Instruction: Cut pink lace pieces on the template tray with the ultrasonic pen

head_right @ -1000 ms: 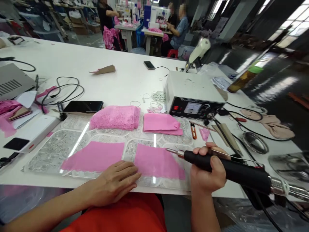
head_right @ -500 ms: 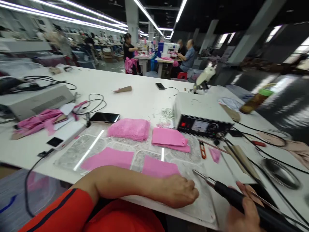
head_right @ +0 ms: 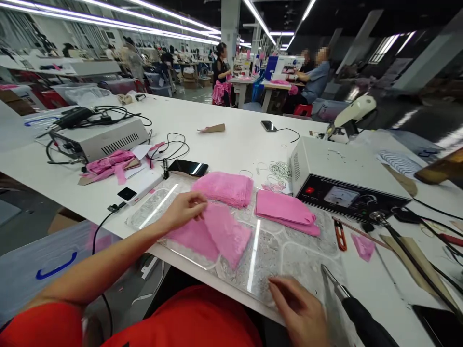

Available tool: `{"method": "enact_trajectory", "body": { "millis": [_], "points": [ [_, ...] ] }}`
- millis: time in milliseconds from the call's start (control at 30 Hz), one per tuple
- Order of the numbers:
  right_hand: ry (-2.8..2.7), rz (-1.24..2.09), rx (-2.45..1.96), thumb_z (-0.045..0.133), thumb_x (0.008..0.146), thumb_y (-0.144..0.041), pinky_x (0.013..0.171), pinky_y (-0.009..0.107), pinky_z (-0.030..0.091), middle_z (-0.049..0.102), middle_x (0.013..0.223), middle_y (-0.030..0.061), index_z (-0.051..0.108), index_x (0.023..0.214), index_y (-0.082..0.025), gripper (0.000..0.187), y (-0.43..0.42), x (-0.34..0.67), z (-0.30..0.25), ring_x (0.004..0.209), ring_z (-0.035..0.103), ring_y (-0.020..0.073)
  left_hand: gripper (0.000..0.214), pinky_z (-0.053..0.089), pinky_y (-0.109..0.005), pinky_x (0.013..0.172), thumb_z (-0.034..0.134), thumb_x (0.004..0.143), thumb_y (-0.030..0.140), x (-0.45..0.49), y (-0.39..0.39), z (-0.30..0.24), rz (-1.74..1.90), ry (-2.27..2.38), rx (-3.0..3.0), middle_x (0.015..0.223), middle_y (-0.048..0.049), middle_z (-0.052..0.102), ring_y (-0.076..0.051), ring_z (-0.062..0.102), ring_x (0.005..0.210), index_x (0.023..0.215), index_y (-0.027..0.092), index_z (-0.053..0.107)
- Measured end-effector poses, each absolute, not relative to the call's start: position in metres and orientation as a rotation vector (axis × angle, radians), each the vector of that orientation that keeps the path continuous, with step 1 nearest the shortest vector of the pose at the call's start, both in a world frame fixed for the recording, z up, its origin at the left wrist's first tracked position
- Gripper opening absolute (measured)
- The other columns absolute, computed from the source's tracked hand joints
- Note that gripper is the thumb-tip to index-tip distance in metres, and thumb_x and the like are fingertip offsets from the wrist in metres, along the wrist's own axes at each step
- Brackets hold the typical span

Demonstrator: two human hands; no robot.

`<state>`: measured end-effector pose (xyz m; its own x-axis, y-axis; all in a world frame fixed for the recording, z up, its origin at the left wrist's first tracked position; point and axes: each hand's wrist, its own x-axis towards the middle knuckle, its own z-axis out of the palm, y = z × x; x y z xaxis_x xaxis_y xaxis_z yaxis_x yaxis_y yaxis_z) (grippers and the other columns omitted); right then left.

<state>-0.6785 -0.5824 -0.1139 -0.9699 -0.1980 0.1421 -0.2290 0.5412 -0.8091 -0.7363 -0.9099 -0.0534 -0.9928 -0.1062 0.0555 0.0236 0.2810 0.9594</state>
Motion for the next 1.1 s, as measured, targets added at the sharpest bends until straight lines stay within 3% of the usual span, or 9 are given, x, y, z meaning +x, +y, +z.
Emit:
{"method": "enact_trajectory", "body": {
  "millis": [100, 267, 667, 900, 1100],
  "points": [
    [-2.677, 1.431, 0.829, 0.059, 0.085, -0.037, 0.058, 0.024, 0.053, 0.070, 0.079, 0.0032, 0.071, 0.087, -0.023, 0.018, -0.634, -0.702, -0.105, 0.067, 0.065, 0.0156, 0.016, 0.048, -0.020, 0.046, 0.064, 0.073, 0.029, -0.713, -0.942, -0.070, -1.876, -2.362, 0.243, 0.058, 0.0035, 0.057, -0.010, 0.057, 0.047, 0.077, 0.015, 0.056],
    [-2.597, 1.023, 1.211, 0.059, 0.084, -0.021, 0.072, 0.031, 0.055, 0.068, 0.088, 0.0044, 0.068, 0.094, -0.023, 0.013, -0.680, -0.719, -0.107, 0.081, 0.065, 0.0189, 0.021, 0.045, -0.020, 0.050, 0.061, 0.074, 0.033, -0.687, -0.963, -0.091, -1.737, -2.375, 0.268, 0.062, 0.0019, 0.059, -0.011, 0.057, 0.054, 0.084, 0.015, 0.058],
    [-2.496, 0.873, 1.352, 0.051, 0.089, -0.014, 0.064, 0.026, 0.053, 0.063, 0.080, 0.0032, 0.060, 0.086, -0.021, 0.012, -0.696, -0.717, -0.108, 0.073, 0.061, 0.0148, 0.018, 0.045, -0.022, 0.059, 0.049, 0.085, 0.024, -0.660, -0.982, -0.100, -1.166, -2.603, 0.106, 0.073, -0.0012, 0.065, -0.012, 0.057, 0.062, 0.088, 0.016, 0.065],
    [-2.534, 0.825, 1.401, 0.057, 0.086, -0.020, 0.064, 0.027, 0.056, 0.064, 0.089, 0.0050, 0.061, 0.098, -0.022, 0.012, -0.696, -0.718, -0.108, 0.077, 0.065, 0.0165, 0.026, 0.050, -0.032, 0.087, 0.059, 0.087, 0.026, -0.646, -1.004, -0.101, -0.890, -2.687, -0.282, 0.110, -0.0096, 0.058, -0.019, 0.058, 0.098, 0.111, 0.020, 0.066],
    [-2.479, 0.871, 1.490, 0.050, 0.089, -0.019, 0.061, 0.024, 0.055, 0.066, 0.082, 0.0030, 0.063, 0.088, -0.024, 0.013, -0.700, -0.726, -0.115, 0.070, 0.065, 0.0144, 0.016, 0.049, -0.025, 0.082, 0.054, 0.092, 0.020, -0.645, -1.018, -0.107, -0.856, -2.738, -0.477, 0.105, -0.0062, 0.058, -0.014, 0.058, 0.092, 0.092, 0.021, 0.069]
  ]
}}
